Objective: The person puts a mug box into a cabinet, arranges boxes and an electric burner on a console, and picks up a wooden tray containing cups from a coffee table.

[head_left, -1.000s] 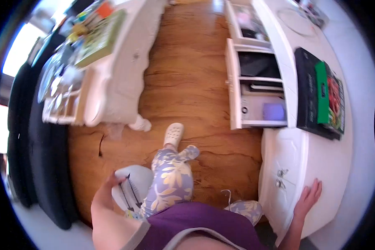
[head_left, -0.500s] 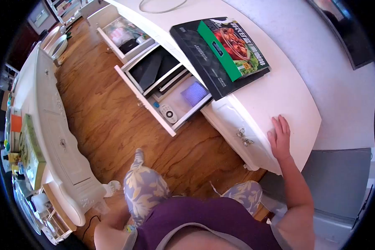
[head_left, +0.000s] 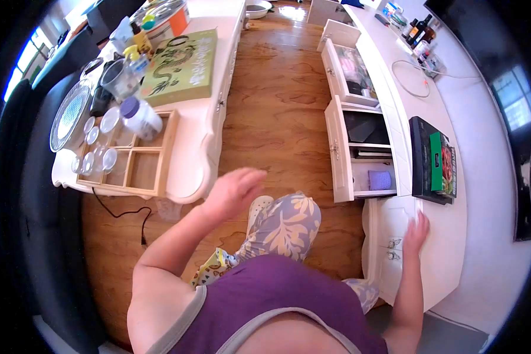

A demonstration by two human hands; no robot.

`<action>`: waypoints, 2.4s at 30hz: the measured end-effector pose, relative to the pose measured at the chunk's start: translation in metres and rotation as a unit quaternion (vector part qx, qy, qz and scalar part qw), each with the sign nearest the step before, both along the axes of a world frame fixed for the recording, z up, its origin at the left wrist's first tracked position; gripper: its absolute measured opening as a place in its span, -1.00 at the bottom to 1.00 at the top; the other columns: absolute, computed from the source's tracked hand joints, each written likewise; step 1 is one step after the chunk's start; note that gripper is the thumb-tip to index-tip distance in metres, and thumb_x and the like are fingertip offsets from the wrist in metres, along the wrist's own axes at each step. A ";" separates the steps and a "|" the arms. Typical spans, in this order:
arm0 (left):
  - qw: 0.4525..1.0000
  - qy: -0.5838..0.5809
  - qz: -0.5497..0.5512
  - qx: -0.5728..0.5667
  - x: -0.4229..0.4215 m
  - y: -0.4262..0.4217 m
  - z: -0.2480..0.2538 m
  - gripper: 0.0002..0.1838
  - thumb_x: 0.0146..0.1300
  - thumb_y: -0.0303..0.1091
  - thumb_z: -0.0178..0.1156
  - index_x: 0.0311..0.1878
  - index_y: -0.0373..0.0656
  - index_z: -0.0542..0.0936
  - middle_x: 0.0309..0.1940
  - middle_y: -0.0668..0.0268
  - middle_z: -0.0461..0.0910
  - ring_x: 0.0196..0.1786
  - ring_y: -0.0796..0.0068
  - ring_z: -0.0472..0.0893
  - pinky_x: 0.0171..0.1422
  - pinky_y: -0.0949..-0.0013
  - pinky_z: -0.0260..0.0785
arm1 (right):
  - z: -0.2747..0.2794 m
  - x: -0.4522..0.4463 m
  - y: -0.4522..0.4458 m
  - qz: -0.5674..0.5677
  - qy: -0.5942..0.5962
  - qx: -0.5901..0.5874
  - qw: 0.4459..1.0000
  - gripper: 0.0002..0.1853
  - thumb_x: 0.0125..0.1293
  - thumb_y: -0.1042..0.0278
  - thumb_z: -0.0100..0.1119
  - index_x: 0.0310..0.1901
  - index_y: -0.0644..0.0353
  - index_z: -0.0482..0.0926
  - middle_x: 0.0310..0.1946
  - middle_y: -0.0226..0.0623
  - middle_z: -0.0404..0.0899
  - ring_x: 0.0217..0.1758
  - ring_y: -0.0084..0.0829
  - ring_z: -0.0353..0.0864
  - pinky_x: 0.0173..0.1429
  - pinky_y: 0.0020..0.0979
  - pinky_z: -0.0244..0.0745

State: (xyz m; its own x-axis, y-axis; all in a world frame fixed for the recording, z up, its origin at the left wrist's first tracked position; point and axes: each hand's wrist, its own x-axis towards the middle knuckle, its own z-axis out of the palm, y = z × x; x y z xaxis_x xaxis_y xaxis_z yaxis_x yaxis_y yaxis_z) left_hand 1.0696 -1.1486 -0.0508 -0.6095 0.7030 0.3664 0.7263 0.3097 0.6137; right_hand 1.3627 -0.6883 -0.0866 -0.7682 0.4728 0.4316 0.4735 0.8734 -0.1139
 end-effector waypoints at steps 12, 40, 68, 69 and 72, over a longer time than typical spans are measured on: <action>0.994 0.092 0.049 0.034 -0.032 -0.072 0.004 -0.82 0.08 -0.45 0.20 -0.21 -0.20 0.55 -0.32 0.18 0.58 -0.26 0.14 0.57 -0.20 0.21 0.44 | 0.073 -0.426 -0.332 0.162 -0.099 -0.664 0.723 -0.06 0.04 -0.33 0.15 0.26 0.31 0.17 0.10 -0.09 0.36 0.04 -0.29 0.44 -0.08 -0.32 0.44; 0.996 -0.017 0.059 0.059 -0.030 -0.072 -0.017 -0.87 0.24 -0.50 0.07 -0.20 -0.32 0.56 -0.37 0.12 0.56 -0.33 0.27 0.55 -0.22 0.34 0.40 | 0.091 -0.355 -0.206 0.060 0.297 -0.750 0.588 -0.58 0.01 0.37 0.31 -0.10 0.32 0.43 -0.26 -0.20 0.50 -0.26 -0.32 0.54 -0.51 -0.33 0.55; 0.985 0.122 0.091 -0.085 -0.030 -0.061 -0.026 -0.83 0.27 -0.48 0.02 -0.15 -0.35 0.52 -0.32 0.03 0.55 -0.26 0.06 0.54 -0.15 0.21 0.39 | 0.037 0.192 0.112 -0.350 0.764 -0.470 0.272 -0.31 0.10 0.33 0.22 0.23 0.02 0.08 0.19 -0.13 0.19 0.09 -0.03 0.32 -0.06 0.06 0.46; 0.983 0.121 0.094 -0.096 -0.030 -0.061 -0.027 -0.83 0.27 -0.47 0.03 -0.15 -0.34 0.52 -0.31 0.03 0.55 -0.26 0.06 0.54 -0.14 0.21 0.39 | 0.026 0.197 0.130 -0.325 0.756 -0.479 0.307 -0.30 0.08 0.35 0.23 0.23 0.04 0.08 0.18 -0.14 0.19 0.08 -0.01 0.32 -0.06 0.07 0.46; 0.980 0.125 0.104 -0.112 -0.035 -0.063 -0.033 -0.83 0.26 -0.45 0.04 -0.17 -0.33 0.53 -0.31 0.03 0.55 -0.25 0.05 0.54 -0.14 0.21 0.39 | 0.016 0.209 0.157 -0.298 0.743 -0.489 0.345 -0.33 0.08 0.37 0.23 0.21 0.06 0.11 0.16 -0.14 0.21 0.04 0.01 0.35 -0.05 0.09 0.46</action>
